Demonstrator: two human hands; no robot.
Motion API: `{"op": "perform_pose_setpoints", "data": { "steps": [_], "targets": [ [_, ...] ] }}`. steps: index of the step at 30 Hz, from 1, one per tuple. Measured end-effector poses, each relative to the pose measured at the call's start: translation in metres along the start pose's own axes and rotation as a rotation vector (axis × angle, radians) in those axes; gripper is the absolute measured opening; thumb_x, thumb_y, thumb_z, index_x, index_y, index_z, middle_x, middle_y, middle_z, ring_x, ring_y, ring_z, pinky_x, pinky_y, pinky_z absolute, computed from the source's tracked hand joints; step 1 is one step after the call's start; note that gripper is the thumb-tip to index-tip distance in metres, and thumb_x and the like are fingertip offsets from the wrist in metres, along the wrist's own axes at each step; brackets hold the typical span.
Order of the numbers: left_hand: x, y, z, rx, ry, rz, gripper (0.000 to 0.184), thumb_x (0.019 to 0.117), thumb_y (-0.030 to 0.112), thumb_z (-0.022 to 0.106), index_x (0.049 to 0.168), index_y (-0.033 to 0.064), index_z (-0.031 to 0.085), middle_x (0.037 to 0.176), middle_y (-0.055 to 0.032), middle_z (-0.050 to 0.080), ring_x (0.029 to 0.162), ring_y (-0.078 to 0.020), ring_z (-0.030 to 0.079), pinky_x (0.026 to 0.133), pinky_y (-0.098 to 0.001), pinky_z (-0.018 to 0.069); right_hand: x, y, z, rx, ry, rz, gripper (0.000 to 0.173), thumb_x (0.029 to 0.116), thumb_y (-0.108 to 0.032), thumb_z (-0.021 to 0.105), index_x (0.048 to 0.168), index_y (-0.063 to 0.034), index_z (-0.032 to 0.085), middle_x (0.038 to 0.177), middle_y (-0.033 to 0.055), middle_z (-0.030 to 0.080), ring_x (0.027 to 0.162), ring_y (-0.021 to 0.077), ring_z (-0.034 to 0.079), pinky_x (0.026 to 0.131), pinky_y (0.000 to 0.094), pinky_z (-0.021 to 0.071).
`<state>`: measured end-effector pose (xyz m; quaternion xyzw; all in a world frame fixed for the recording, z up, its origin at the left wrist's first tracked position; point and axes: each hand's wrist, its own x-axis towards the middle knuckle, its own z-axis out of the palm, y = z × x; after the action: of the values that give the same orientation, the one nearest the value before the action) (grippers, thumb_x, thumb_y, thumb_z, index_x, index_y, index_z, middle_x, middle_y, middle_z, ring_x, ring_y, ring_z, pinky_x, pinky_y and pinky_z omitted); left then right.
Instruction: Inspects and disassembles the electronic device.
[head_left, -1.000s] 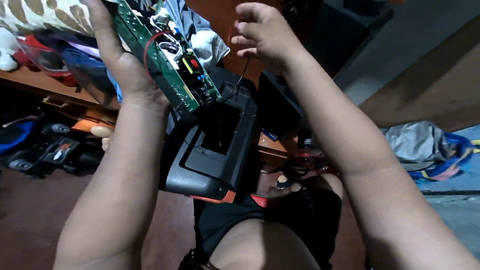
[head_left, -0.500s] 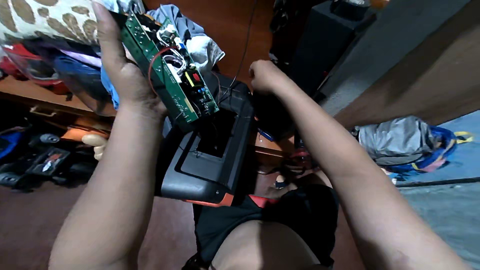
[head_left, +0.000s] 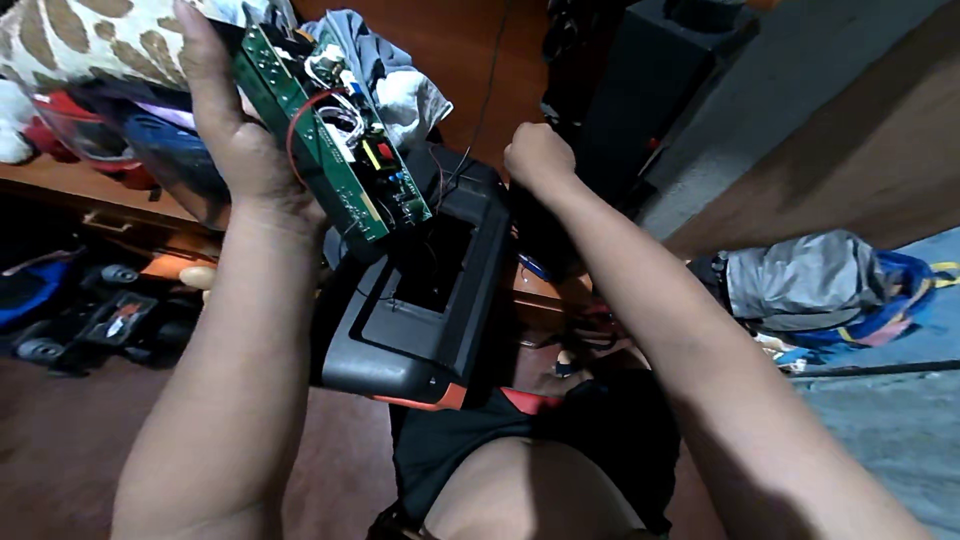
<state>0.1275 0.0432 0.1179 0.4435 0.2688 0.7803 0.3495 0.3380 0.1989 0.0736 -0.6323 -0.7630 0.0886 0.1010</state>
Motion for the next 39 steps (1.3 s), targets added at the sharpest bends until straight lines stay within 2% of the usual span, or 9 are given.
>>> {"op": "perform_pose_setpoints", "data": {
  "steps": [9, 12, 15, 19, 21, 24, 31, 35, 39],
  "targets": [
    [-0.002, 0.007, -0.009, 0.176, 0.190, 0.164, 0.043, 0.1135, 0.018, 0.011, 0.113, 0.0130, 0.054, 0.095, 0.0056, 0.068, 0.094, 0.0014, 0.067, 0.088, -0.0189, 0.0563, 0.003, -0.011, 0.012, -0.197, -0.037, -0.127, 0.023, 0.0909, -0.018, 0.067, 0.108, -0.0029, 0.070, 0.113, 0.0220, 0.070, 0.103, 0.0436, 0.069, 0.071, 0.0660, 0.0530],
    [0.004, 0.002, -0.015, 0.084, 0.143, 0.219, 0.047, 0.1127, 0.016, 0.011, 0.103, 0.0127, 0.056, 0.088, 0.0047, 0.069, 0.088, 0.0001, 0.068, 0.083, -0.0196, 0.0581, 0.030, -0.005, 0.022, -0.055, -0.032, -0.300, 0.044, 0.0955, -0.021, 0.066, 0.138, -0.0096, 0.058, 0.133, 0.0197, 0.062, 0.116, 0.0405, 0.065, 0.086, 0.0633, 0.0555],
    [0.024, -0.017, -0.065, -0.045, -0.209, 0.295, 0.046, 0.1133, 0.023, 0.014, 0.129, 0.0017, 0.053, 0.116, -0.0097, 0.067, 0.114, -0.0161, 0.064, 0.104, -0.0378, 0.0525, 0.058, -0.002, 0.032, 0.172, -0.069, -0.457, 0.053, 0.0975, -0.016, 0.065, 0.149, -0.0120, 0.052, 0.141, 0.0198, 0.056, 0.127, 0.0359, 0.058, 0.103, 0.0556, 0.0504],
    [0.014, -0.005, -0.039, 0.044, 0.062, 0.204, 0.045, 0.1139, 0.023, 0.011, 0.118, 0.0107, 0.054, 0.103, -0.0008, 0.069, 0.102, -0.0067, 0.068, 0.094, -0.0275, 0.0567, 0.076, -0.006, 0.029, 0.209, -0.222, -0.703, 0.062, 0.0985, -0.003, 0.060, 0.156, -0.0205, 0.046, 0.159, 0.0080, 0.046, 0.148, 0.0243, 0.042, 0.122, 0.0444, 0.0343],
    [0.025, -0.018, -0.069, -0.103, -0.231, 0.263, 0.048, 0.1137, 0.025, 0.014, 0.134, 0.0016, 0.051, 0.122, -0.0120, 0.065, 0.120, -0.0183, 0.063, 0.107, -0.0400, 0.0503, 0.080, -0.009, 0.026, 0.224, -0.329, -0.753, 0.059, 0.0989, 0.001, 0.057, 0.153, -0.0225, 0.051, 0.158, 0.0019, 0.048, 0.147, 0.0181, 0.043, 0.122, 0.0415, 0.0346],
    [0.009, 0.000, -0.025, 0.008, 0.054, 0.179, 0.052, 0.1123, 0.021, 0.004, 0.106, 0.0130, 0.055, 0.093, 0.0009, 0.070, 0.096, -0.0043, 0.069, 0.090, -0.0245, 0.0579, 0.082, -0.011, 0.021, 0.278, -0.449, -0.719, 0.048, 0.1010, 0.000, 0.055, 0.144, -0.0206, 0.060, 0.145, 0.0003, 0.061, 0.128, 0.0143, 0.060, 0.107, 0.0389, 0.0496],
    [0.010, 0.002, -0.036, 0.076, 0.087, 0.174, 0.049, 0.1125, 0.019, 0.006, 0.111, 0.0130, 0.054, 0.098, 0.0009, 0.069, 0.100, -0.0036, 0.067, 0.093, -0.0232, 0.0560, 0.084, 0.001, 0.021, 0.191, -0.497, -0.612, 0.015, 0.1038, -0.011, 0.056, 0.113, -0.0042, 0.066, 0.096, 0.0098, 0.068, 0.073, 0.0166, 0.066, 0.071, 0.0374, 0.0583],
    [0.008, 0.005, -0.031, 0.080, 0.141, 0.154, 0.051, 0.1129, 0.021, 0.005, 0.108, 0.0133, 0.055, 0.094, 0.0016, 0.070, 0.096, -0.0031, 0.068, 0.090, -0.0223, 0.0573, 0.063, -0.003, 0.024, -0.083, -0.310, -0.408, 0.020, 0.0952, -0.018, 0.065, 0.100, 0.0018, 0.069, 0.099, 0.0234, 0.068, 0.093, 0.0403, 0.069, 0.078, 0.0635, 0.0544],
    [0.006, 0.003, -0.031, 0.118, 0.095, 0.189, 0.051, 0.1123, 0.019, 0.004, 0.111, 0.0141, 0.055, 0.098, 0.0032, 0.070, 0.099, -0.0021, 0.068, 0.092, -0.0230, 0.0568, 0.032, -0.009, 0.024, -0.148, -0.277, -0.175, 0.022, 0.0900, -0.016, 0.071, 0.099, 0.0033, 0.068, 0.111, 0.0252, 0.068, 0.104, 0.0440, 0.067, 0.078, 0.0683, 0.0535]
  ]
}}
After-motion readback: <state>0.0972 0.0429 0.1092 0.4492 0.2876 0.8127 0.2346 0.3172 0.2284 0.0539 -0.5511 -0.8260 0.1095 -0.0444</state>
